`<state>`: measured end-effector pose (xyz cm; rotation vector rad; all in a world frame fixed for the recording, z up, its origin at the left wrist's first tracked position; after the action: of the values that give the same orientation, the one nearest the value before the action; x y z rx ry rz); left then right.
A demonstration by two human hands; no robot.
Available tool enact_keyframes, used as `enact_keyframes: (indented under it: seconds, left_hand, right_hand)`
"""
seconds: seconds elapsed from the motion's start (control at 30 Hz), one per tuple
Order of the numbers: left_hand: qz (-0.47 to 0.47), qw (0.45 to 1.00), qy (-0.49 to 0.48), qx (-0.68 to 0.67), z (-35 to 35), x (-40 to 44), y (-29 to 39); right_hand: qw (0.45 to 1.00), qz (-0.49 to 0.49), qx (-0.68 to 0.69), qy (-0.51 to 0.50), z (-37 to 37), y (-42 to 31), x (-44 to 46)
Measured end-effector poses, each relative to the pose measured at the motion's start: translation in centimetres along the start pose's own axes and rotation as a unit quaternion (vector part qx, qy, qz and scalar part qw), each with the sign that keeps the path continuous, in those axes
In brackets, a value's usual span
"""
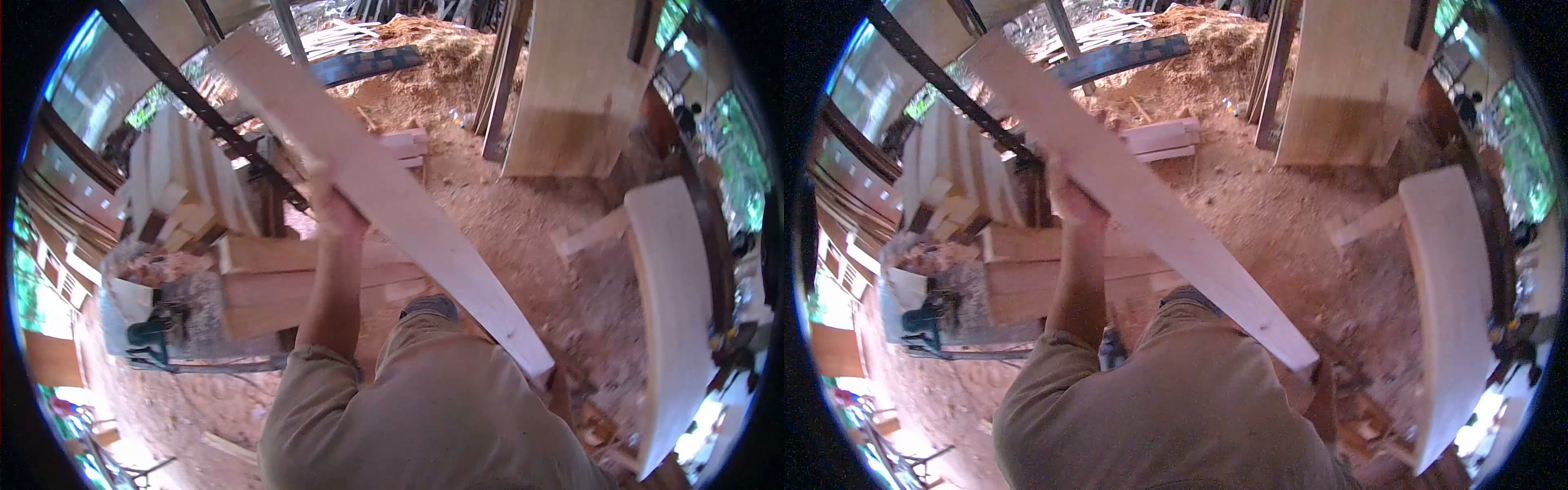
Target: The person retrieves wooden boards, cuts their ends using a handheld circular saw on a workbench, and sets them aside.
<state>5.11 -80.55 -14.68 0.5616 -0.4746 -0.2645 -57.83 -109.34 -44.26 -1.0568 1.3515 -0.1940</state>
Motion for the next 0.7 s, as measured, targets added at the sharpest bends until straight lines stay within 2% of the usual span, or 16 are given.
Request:
enact_keyframes:
  seconds: [0.1,0.13,0.2,0.23,0.3,0.43,0.5,0.63,0.7]
  left_hand:
    - [-0.108,0.992,0.05,-0.052,-2.3,7.1,-12.4]
    - [-0.111,0.99,0.062,-0.059,-3.2,8.7,-15.5]
    - [-0.203,0.968,0.126,-0.073,-4.3,11.8,-22.0]
    - [-0.207,0.967,0.126,-0.084,-5.0,12.9,-25.1]
    - [-0.237,0.948,0.186,-0.103,-8.1,13.4,-30.8]
    - [-0.254,0.936,0.226,-0.086,-12.7,13.3,-37.8]
    - [-0.298,0.877,0.349,-0.143,-15.6,12.7,-40.5]
    - [-0.292,0.849,0.41,-0.158,-19.4,13.6,-43.1]
    - [-0.289,0.816,0.479,-0.144,-20.9,13.8,-45.1]
  right_hand:
    - [0.999,0.01,-0.002,0.035,-3.1,-7.1,-0.1]
    - [0.999,0.016,0.001,0.047,-3.8,-9.4,-0.3]
    - [0.997,0.015,0.005,0.071,-5.1,-14.3,-1.1]
    - [0.997,0.012,0.007,0.081,-5.6,-16.6,-1.4]
    - [0.995,0.005,0.016,0.098,-6.0,-20.6,-1.8]
    - [0.994,-0.017,0.027,0.101,-5.4,-28.5,0.2]
    - [0.995,-0.034,0.024,0.09,-4.6,-32.4,2.2]
    - [0.997,-0.066,-0.002,0.041,-2.0,-41.4,8.7]
    - [0.996,-0.085,-0.021,0.004,-0.3,-46.3,13.4]
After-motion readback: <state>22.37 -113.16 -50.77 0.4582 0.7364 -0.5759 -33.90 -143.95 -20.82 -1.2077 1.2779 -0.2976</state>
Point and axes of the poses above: each hand's wrist, its own x-axis towards the middle knuckle, its own z-axis out of the palm, y = z × x, the point moved 4 cm from there along x, towards the middle knuckle, and after that the axes turned 1 degree about -x, right-handed, at the moved point
